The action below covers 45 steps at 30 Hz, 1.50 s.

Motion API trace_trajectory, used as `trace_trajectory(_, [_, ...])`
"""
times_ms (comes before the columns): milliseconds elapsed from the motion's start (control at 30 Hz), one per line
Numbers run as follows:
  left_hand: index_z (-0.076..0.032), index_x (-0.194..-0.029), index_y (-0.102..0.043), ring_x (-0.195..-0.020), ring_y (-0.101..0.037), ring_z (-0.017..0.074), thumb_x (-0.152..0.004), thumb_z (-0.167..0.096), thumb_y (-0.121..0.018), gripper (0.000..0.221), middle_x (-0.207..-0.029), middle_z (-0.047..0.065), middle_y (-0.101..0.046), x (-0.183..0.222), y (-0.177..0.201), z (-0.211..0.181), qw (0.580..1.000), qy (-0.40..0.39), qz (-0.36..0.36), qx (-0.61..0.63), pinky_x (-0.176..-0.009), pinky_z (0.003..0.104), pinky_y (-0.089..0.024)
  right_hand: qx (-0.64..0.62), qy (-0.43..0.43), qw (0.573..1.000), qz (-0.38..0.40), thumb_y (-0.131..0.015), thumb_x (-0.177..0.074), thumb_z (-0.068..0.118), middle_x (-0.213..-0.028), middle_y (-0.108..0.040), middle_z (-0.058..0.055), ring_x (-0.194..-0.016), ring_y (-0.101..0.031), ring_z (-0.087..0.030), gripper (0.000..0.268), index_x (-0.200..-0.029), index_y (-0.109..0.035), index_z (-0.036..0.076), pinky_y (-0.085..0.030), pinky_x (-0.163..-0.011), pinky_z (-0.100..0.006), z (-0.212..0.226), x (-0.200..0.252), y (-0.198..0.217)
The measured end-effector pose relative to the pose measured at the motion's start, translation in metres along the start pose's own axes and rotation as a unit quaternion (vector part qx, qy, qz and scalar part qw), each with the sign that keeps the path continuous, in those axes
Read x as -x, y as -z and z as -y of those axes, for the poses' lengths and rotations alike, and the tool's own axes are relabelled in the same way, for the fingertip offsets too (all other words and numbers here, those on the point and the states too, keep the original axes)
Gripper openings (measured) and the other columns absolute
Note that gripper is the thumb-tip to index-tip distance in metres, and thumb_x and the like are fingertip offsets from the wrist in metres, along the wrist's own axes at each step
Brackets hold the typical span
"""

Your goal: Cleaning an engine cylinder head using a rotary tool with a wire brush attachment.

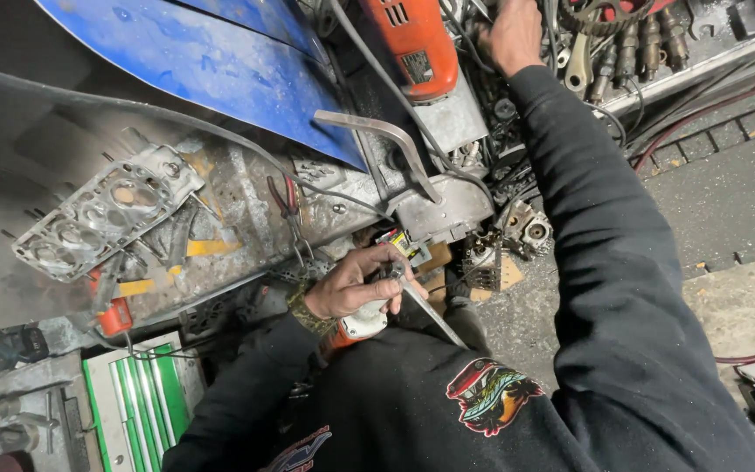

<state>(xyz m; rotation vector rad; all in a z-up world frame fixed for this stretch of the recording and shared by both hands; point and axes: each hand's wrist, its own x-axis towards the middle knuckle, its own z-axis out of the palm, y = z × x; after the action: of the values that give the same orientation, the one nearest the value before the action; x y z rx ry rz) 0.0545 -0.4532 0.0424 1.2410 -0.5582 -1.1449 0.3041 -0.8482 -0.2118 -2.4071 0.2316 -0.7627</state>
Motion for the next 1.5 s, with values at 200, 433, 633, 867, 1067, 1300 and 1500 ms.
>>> trace_trajectory(200, [-0.004, -0.12, -0.059, -0.08, -0.069, 0.0139, -0.105, -0.022, -0.063, 0.024, -0.118, 0.02, -0.073, 0.007, -0.004, 0.005, 1.0, 0.015, -0.003, 0.008, -0.07, 0.029, -0.055, 0.068, 0.06, 0.991, 0.102, -0.077, -0.08, 0.011, -0.098, -0.067, -0.031, -0.085, -0.065, -0.049, 0.032, -0.109, -0.07, -0.001, -0.054, -0.071, -0.055, 0.008, -0.005, 0.025])
trace_trajectory(433, [-0.006, -0.119, -0.059, -0.08, -0.068, 0.0125, -0.105, -0.024, -0.063, 0.023, -0.117, 0.02, -0.075, 0.012, -0.005, 0.006, 0.999, 0.041, -0.035, -0.004, -0.07, 0.028, -0.054, 0.219, 0.144, 0.939, 0.221, -0.065, -0.091, 0.01, -0.089, -0.073, -0.02, -0.086, -0.073, -0.036, 0.013, -0.092, -0.076, 0.003, -0.057, -0.073, -0.047, 0.043, -0.024, 0.031])
trace_trajectory(633, [-0.005, -0.12, -0.059, -0.079, -0.068, 0.0131, -0.103, -0.021, -0.064, 0.025, -0.119, 0.021, -0.073, 0.011, -0.006, 0.004, 0.999, 0.031, -0.037, 0.008, -0.069, 0.028, -0.054, 0.255, 0.143, 0.948, 0.128, -0.064, -0.091, 0.015, -0.086, -0.074, -0.017, -0.077, -0.073, -0.032, 0.015, -0.094, -0.076, 0.005, -0.057, -0.063, -0.041, 0.015, -0.022, 0.002])
trace_trajectory(867, [-0.003, -0.12, -0.058, -0.08, -0.068, 0.0135, -0.104, -0.02, -0.064, 0.023, -0.119, 0.021, -0.073, 0.009, -0.005, 0.002, 0.999, 0.038, -0.033, 0.01, -0.076, 0.03, -0.055, 0.258, 0.155, 0.944, 0.138, -0.063, -0.098, 0.02, -0.089, -0.073, -0.019, -0.082, -0.071, -0.035, 0.022, -0.089, -0.076, 0.005, -0.057, -0.066, -0.044, -0.002, -0.015, 0.013])
trace_trajectory(1067, [-0.001, -0.122, -0.06, -0.08, -0.068, 0.0146, -0.103, -0.017, -0.065, 0.025, -0.109, 0.018, -0.068, 0.012, -0.001, 0.006, 0.998, 0.044, -0.051, 0.0, -0.068, 0.03, -0.053, 0.164, 0.184, 0.967, 0.065, -0.064, -0.092, 0.013, -0.09, -0.07, -0.02, -0.08, -0.069, -0.036, 0.016, -0.097, -0.079, 0.012, -0.054, -0.068, -0.046, 0.019, -0.003, 0.057])
trace_trajectory(1300, [0.001, -0.118, -0.057, -0.077, -0.07, 0.0165, -0.104, -0.016, -0.063, 0.023, -0.111, 0.024, -0.072, 0.036, 0.053, 0.045, 0.991, -0.048, 0.007, 0.122, -0.064, 0.029, -0.056, -0.604, -0.25, 0.755, -0.047, -0.073, -0.104, 0.024, -0.096, -0.066, -0.009, -0.075, -0.077, -0.026, 0.039, -0.131, -0.051, 0.006, -0.05, -0.05, -0.031, 0.049, 0.007, 0.141])
trace_trajectory(1500, [0.002, -0.121, -0.055, -0.08, -0.07, 0.0209, -0.106, -0.016, -0.059, 0.024, -0.11, 0.029, -0.071, 0.11, 0.055, -0.001, 0.962, -0.095, -0.004, 0.255, -0.067, 0.032, -0.057, -0.477, -0.096, 0.87, -0.085, -0.074, -0.107, 0.005, -0.12, -0.064, -0.009, -0.104, -0.069, -0.021, 0.036, -0.136, -0.052, 0.005, -0.065, -0.089, -0.035, 0.164, 0.093, 0.272])
